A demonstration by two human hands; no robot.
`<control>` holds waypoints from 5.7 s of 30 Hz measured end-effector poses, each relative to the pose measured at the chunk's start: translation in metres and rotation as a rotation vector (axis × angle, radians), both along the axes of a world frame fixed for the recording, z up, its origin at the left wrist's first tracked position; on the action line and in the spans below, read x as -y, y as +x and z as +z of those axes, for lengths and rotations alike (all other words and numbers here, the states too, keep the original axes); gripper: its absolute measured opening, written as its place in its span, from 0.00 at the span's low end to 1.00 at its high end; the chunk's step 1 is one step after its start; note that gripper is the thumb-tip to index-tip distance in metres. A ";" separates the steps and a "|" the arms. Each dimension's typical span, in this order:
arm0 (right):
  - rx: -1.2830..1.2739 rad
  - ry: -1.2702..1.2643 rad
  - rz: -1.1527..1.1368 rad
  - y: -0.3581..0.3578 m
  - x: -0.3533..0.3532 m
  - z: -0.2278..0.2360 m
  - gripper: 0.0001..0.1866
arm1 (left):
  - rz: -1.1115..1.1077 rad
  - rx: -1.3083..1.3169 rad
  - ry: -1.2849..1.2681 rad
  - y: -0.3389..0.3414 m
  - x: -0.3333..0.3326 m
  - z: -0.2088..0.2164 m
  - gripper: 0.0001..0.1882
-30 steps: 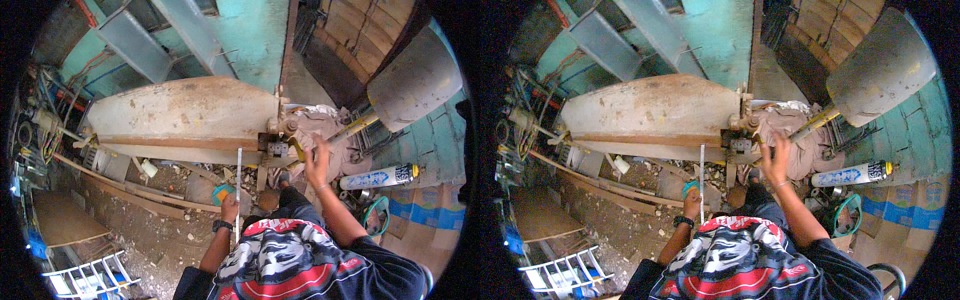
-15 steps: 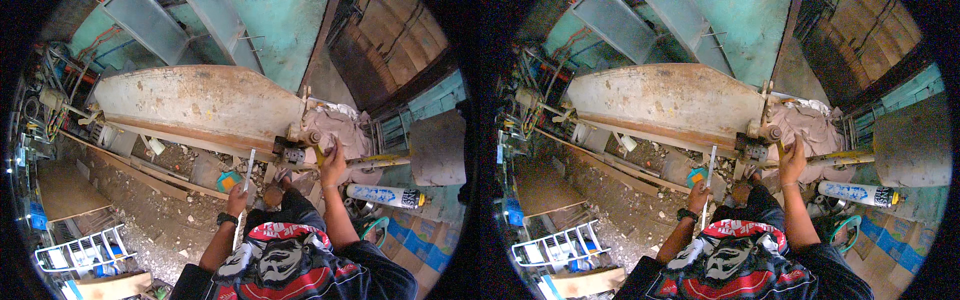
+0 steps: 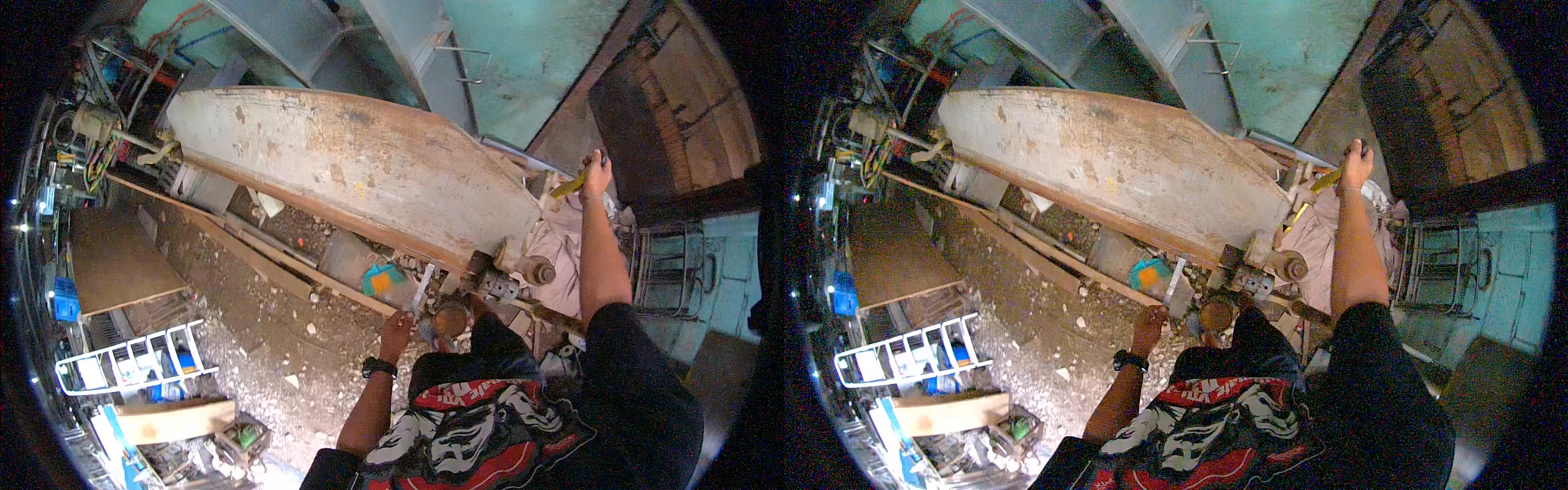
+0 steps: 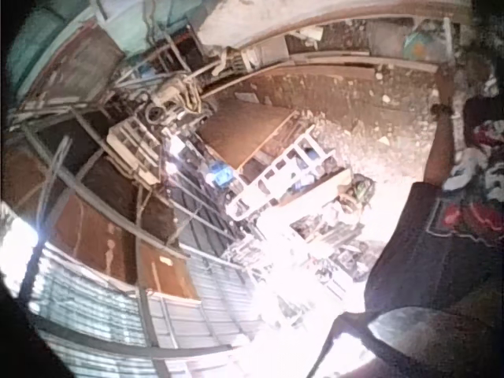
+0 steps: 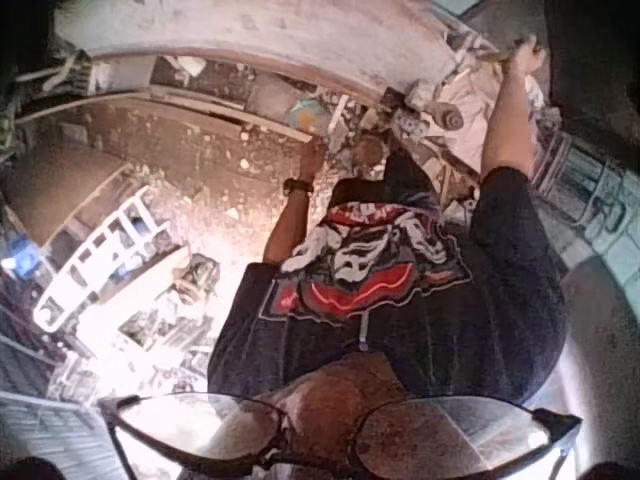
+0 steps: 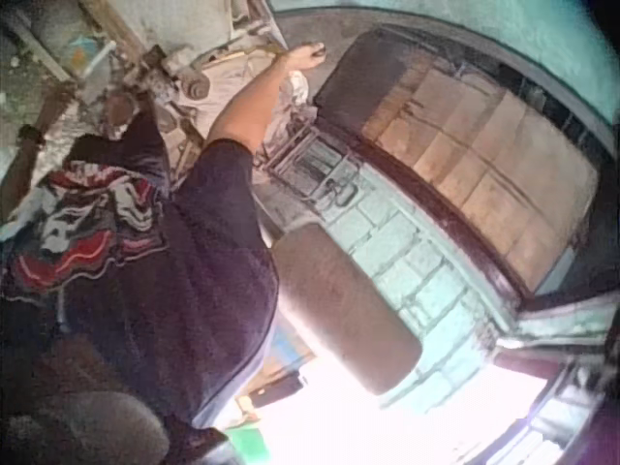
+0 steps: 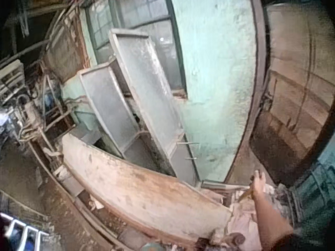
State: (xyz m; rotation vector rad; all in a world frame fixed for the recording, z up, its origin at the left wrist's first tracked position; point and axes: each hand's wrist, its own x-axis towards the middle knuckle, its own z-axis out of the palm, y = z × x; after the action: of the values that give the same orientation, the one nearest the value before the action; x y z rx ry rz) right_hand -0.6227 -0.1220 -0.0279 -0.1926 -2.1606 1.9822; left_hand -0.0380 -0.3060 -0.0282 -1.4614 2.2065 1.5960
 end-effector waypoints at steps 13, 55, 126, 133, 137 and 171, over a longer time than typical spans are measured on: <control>0.014 0.595 0.312 -0.221 -0.042 -0.287 0.26 | 0.271 0.091 0.089 -0.004 -0.014 0.012 0.15; 0.191 1.013 0.461 -0.283 -0.093 -0.241 0.27 | 0.533 -0.037 0.051 0.084 0.001 0.085 0.10; -0.038 0.051 1.473 0.563 0.127 0.180 0.12 | 0.477 -0.632 -1.158 0.186 0.093 0.325 0.22; -0.147 0.059 1.531 0.571 0.127 0.199 0.14 | 0.267 -0.180 -1.450 0.195 0.061 0.332 0.18; -0.198 0.104 1.556 0.576 0.129 0.198 0.13 | -0.016 0.122 -1.601 0.216 0.077 0.363 0.19; -0.669 0.794 2.368 0.688 0.108 0.065 0.12 | 0.201 0.285 -0.165 0.558 -0.106 0.077 0.03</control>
State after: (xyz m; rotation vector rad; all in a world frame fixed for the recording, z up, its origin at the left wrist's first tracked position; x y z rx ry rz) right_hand 0.0654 -0.2304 0.0369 3.4289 -1.7955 0.3060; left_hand 0.5195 -0.1998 0.0493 -1.8751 2.1255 1.1797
